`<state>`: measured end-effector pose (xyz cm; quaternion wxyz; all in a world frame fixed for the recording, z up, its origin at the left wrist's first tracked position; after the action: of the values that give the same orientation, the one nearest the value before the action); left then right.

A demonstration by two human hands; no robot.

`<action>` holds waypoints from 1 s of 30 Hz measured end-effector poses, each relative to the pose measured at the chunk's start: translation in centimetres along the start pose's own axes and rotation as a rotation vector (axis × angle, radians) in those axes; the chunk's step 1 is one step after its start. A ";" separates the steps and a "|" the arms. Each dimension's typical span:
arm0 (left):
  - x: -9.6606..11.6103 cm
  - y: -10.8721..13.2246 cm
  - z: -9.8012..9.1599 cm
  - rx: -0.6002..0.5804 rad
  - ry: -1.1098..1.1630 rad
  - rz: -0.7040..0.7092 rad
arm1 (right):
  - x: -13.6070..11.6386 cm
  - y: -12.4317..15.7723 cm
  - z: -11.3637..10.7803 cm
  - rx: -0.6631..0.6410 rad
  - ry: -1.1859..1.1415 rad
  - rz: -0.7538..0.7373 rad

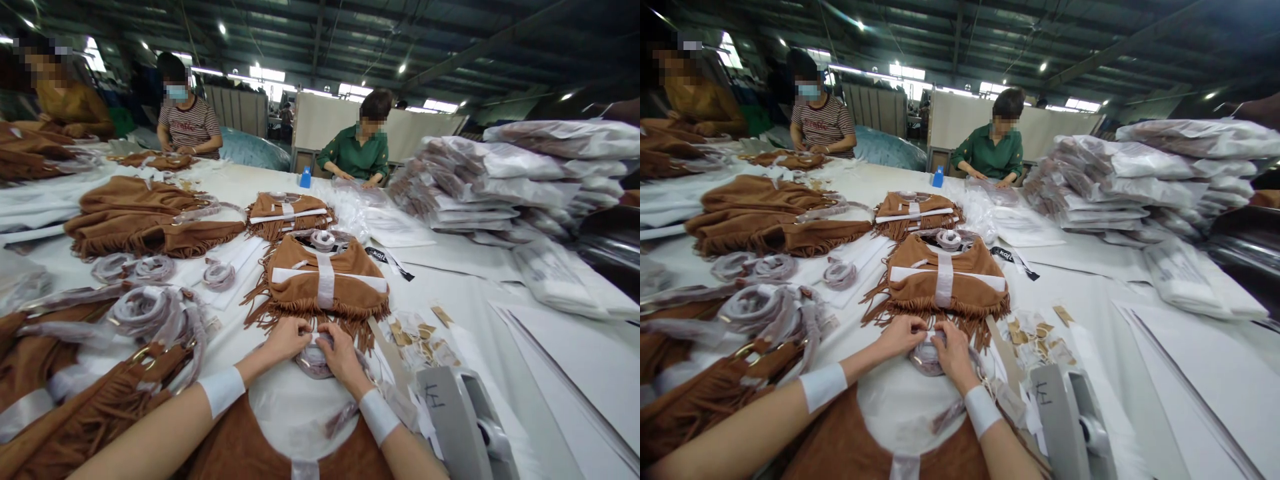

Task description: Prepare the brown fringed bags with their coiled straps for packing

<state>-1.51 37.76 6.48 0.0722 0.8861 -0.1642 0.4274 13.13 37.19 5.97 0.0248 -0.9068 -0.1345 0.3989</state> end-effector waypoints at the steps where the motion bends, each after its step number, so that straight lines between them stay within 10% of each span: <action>1: -0.2 -0.2 0.0 0.009 0.004 -0.025 | 0.0 0.0 0.1 0.003 0.003 0.006; 20: -1.4 1.4 -0.8 0.046 -0.057 -0.218 | -1.8 1.3 -0.4 0.098 0.049 0.031; 25: -1.0 0.5 1.5 -0.035 -0.100 -0.158 | -3.8 9.3 -10.4 0.325 0.076 0.061; 30: -2.6 0.0 2.5 -0.051 -0.175 -0.150 | 0.7 23.9 -24.8 0.759 0.081 0.663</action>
<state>-1.17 37.71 2.82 0.1119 0.9277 -0.1140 0.3373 37.01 15.94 18.67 0.2299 -0.8426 0.3164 0.3703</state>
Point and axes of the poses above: each hand's wrist, its own y-axis away from the middle knuckle, its own z-axis out of the palm, x = y × z, the point moved 6 cm from there along -y, towards the middle knuckle, and after that the axes turned 3 degrees about z, right-handed, at the moved point
